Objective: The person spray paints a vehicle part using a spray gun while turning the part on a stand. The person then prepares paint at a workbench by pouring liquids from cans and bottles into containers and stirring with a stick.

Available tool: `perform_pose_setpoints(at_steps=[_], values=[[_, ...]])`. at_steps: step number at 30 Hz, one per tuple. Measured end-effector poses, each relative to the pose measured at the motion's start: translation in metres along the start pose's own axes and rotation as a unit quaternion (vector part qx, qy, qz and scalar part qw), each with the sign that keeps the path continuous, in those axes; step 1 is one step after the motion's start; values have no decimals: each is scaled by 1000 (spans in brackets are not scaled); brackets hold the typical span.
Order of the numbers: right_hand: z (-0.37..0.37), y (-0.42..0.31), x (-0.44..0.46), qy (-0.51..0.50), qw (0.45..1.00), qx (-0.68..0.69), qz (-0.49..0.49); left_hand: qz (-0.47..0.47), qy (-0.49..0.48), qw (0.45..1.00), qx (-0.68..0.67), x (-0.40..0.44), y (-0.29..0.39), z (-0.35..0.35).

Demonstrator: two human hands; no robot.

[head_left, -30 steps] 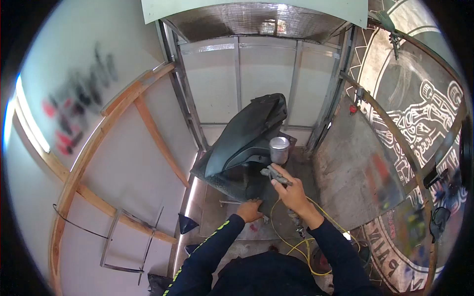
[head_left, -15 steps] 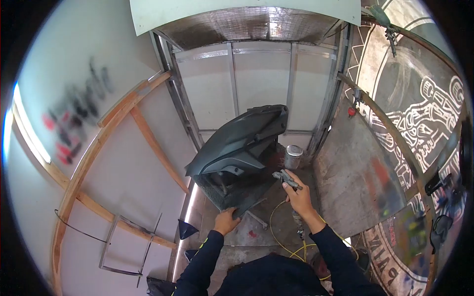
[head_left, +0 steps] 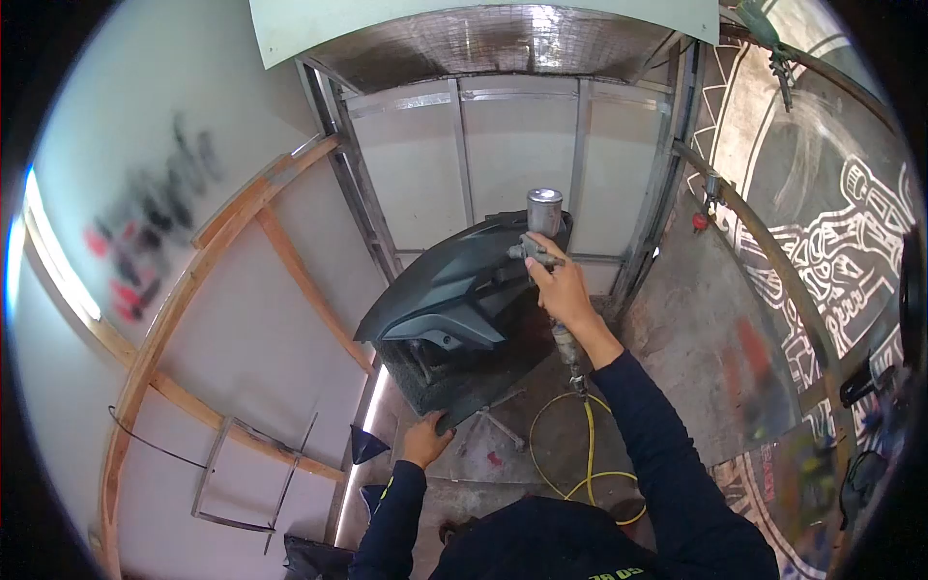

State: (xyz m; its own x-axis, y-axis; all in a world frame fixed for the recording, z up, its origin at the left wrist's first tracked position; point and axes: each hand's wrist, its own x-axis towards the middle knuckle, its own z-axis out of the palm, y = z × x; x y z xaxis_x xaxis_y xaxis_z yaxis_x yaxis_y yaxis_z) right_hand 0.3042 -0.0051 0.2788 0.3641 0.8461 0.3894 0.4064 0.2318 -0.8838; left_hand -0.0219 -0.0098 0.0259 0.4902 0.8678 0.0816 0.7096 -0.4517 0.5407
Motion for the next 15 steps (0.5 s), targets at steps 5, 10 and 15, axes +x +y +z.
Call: perform_pose_setpoints(at_steps=[5, 10, 15], values=[[-14, 26, 23, 28, 998, -50, 28, 16, 27, 999, 13, 0, -1, 6], [-33, 57, 41, 102, 984, -121, -87, -2, 0, 1000, -18, -1, 1, 1], [-47, 70, 51, 132, 973, -191, 10, 3, -8, 1000, -27, 0, 1, -1]])
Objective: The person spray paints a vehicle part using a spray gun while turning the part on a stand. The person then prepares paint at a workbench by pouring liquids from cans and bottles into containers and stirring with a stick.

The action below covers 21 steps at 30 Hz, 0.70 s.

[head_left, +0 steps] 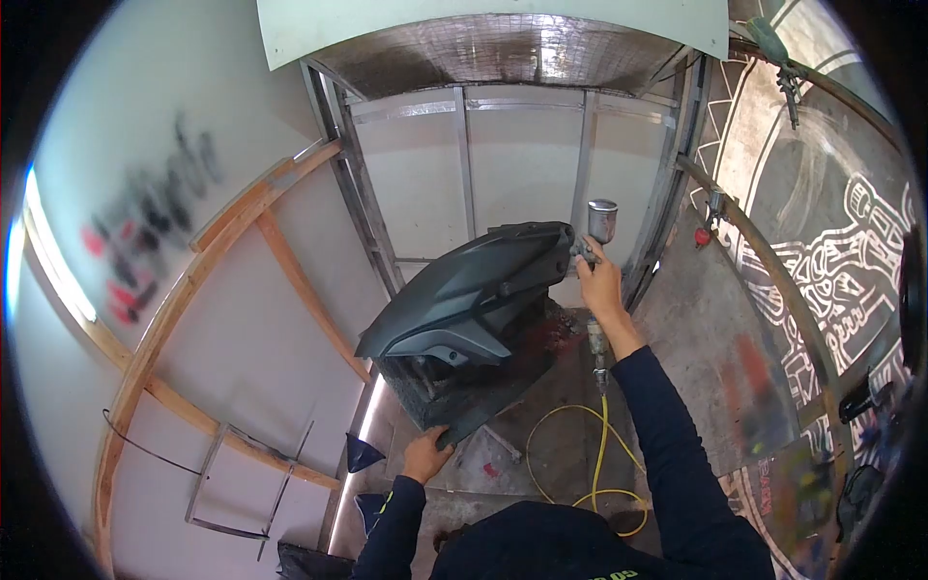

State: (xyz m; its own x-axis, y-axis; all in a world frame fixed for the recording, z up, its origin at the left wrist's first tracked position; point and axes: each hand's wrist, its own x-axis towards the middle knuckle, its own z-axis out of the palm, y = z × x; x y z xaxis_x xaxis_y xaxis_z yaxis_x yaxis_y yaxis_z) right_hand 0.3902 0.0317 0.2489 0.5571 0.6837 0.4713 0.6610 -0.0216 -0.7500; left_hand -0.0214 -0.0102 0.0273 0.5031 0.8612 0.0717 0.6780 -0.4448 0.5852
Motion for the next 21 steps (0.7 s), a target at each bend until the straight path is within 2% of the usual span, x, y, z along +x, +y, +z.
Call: perform_pose_setpoints(at_steps=[2, 5, 8, 10, 13, 18, 19, 21], values=[[4, 1, -1, 27, 999, -36, -12, -3, -13, 1000, 4, 0, -2, -2], [5, -20, -10, -13, 1000, 11, 15, 5, -12, 1000, -15, -2, -5, -1], [19, -39, -20, -25, 998, 59, -1, -1, -31, 1000, -1, 0, -3, -7], [23, -61, -27, -62, 992, 100, -40, -33, -76, 997, 4, 1, 1, -13], [34, -90, -38, -101, 987, 116, -40, 5, -50, 999, 5, 1, -7, -8], [49, -122, -48, -147, 977, 135, -75, -1, -54, 999, -4, 2, -12, -7], [36, -135, -50, -217, 960, 174, -5, 0, -50, 999, -6, 2, -13, -7], [40, -125, -48, -195, 962, 193, -13, -1, -43, 999, 1, 2, -14, -9]])
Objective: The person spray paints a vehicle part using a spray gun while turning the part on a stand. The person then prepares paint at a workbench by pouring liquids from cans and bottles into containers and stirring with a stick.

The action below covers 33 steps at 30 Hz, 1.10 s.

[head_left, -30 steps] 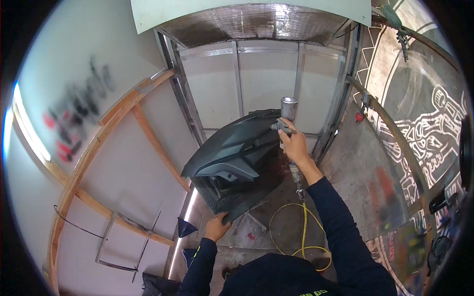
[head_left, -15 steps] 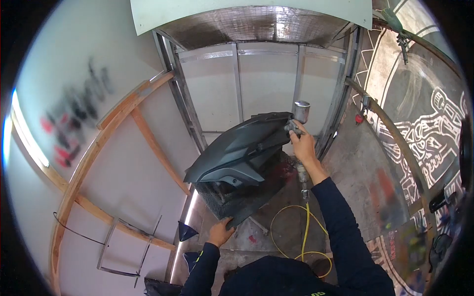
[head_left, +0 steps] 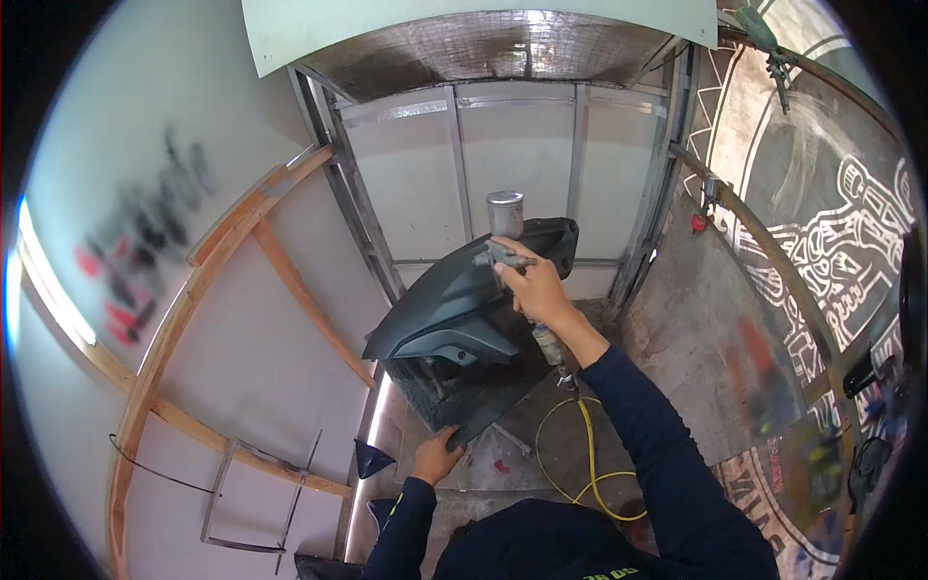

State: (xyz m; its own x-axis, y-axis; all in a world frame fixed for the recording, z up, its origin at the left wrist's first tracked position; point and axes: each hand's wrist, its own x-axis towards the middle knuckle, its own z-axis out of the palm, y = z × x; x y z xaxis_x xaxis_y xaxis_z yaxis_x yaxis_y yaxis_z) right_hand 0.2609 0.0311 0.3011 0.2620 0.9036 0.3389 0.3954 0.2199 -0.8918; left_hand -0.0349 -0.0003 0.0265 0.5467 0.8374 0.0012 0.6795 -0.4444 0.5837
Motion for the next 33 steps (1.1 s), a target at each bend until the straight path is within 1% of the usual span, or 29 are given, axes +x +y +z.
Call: perform_pose_setpoints(at_steps=[1, 2, 4, 5, 7, 8, 9, 11, 12, 13, 15, 16, 18, 19, 21, 22, 24, 25, 27, 29, 31, 32, 33], values=[[-2, 9, 2, 19, 1000, 15, -15, -2, 6, 1000, 6, 0, 0, 0], [-8, 18, 4, 17, 1000, 15, -15, -3, 7, 1000, 5, -1, -1, -1], [-27, 37, 8, 60, 998, -22, -19, -11, 6, 1000, -9, -1, -4, -2], [-37, 46, 9, 59, 998, -22, -21, -12, 8, 1000, -10, 0, -5, -3], [-57, 60, 7, 92, 995, -43, 6, -3, 27, 1000, 6, 0, -7, -3], [-66, 65, 7, 122, 987, -104, -23, -1, 26, 1000, 6, 0, -8, -4], [-76, 79, 9, 124, 986, -104, -23, -3, 27, 1000, 3, 1, -8, -5], [-89, 110, 16, 206, 945, -217, -131, -3, 25, 1000, 2, 0, -8, -8], [-95, 98, 10, 188, 962, -188, -55, -14, 22, 1000, -3, 1, -7, -10], [-98, 102, 10, 188, 963, -188, -54, -27, 19, 999, -8, 0, -6, -11], [-107, 108, 12, 220, 942, -254, 5, -22, 23, 999, -5, -2, -5, -12], [-108, 109, 12, 220, 942, -253, 5, -17, 28, 999, -3, -2, -5, -13], [-109, 111, 11, 240, 929, -275, -57, -15, 27, 1000, -4, 0, -10, -10], [-106, 99, 6, 239, 930, -275, -55, -14, 24, 1000, -5, -1, -12, -8], [-96, 75, -3, 150, 969, -194, 11, -12, 25, 1000, -1, 0, -15, -6], [-88, 76, -5, 150, 969, -194, 13, -8, 26, 1000, 3, -1, -15, -6], [-69, 78, -10, 136, 976, -101, -134, -8, 17, 1000, -2, 0, -15, -6], [-62, 65, -14, 136, 976, -101, -134, -8, 10, 1000, -8, 1, -13, -7], [-48, 40, -25, 69, 992, -99, -22, -2, 14, 1000, -8, -1, -9, -10], [-33, 30, -30, 63, 993, -97, -32, 4, 17, 1000, -8, -3, -7, -9], [-21, 21, -37, 16, 997, -74, -29, 9, 27, 1000, 7, -3, -7, -7], [-14, 17, -39, 9, 998, -41, -53, 11, 26, 1000, 7, -2, -7, -8], [-10, 15, -40, 11, 998, -42, -53, 1, 19, 1000, 4, -1, -6, -8]])
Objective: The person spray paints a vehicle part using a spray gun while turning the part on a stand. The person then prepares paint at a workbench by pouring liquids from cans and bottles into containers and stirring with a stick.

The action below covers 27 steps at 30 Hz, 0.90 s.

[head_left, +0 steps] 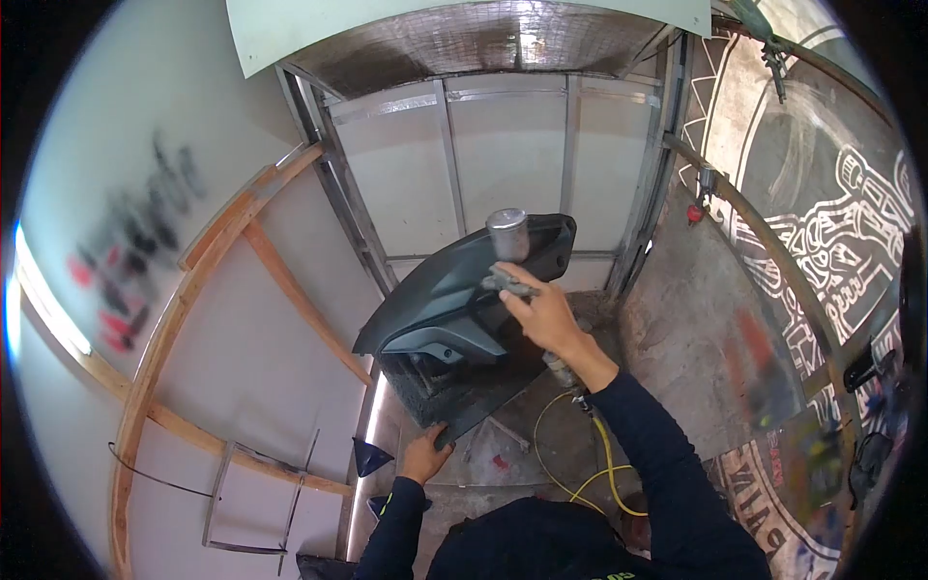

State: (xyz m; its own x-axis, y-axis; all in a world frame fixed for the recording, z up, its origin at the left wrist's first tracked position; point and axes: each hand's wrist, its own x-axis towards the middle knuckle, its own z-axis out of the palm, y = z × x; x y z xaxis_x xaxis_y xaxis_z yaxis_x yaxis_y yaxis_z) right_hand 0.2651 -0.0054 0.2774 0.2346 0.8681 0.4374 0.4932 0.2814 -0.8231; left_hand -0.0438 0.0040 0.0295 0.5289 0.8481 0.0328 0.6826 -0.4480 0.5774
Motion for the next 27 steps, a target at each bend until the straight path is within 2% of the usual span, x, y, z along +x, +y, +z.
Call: perform_pose_setpoints(at_steps=[2, 3, 7, 10, 13, 16, 22, 24, 27], values=[[8, -5, -3, -46, 998, -1, 38, -10, -11, 1000, -1, -1, 0, -1], [9, -17, -7, -62, 992, 72, 81, -8, -11, 1000, -4, 0, 1, -2], [8, -8, -5, -63, 991, 91, 72, -6, -22, 1000, -13, -1, 6, -10], [-9, 11, 0, -28, 995, 67, 72, -30, -53, 998, -23, 0, 2, -14], [-32, 33, 4, -2, 997, -20, 80, -4, -40, 999, -30, 1, -7, -12], [-51, 52, 8, 35, 998, -25, 50, -16, -47, 998, -47, 4, -16, -9], [-89, 86, 26, 91, 989, -90, 75, -13, -33, 999, 0, 5, -16, -16], [-99, 90, 31, 165, 965, -189, 71, -13, -39, 999, 4, 8, -18, -19], [-103, 94, 33, 174, 954, -227, 91, -6, -50, 999, 11, 13, -21, -23]])
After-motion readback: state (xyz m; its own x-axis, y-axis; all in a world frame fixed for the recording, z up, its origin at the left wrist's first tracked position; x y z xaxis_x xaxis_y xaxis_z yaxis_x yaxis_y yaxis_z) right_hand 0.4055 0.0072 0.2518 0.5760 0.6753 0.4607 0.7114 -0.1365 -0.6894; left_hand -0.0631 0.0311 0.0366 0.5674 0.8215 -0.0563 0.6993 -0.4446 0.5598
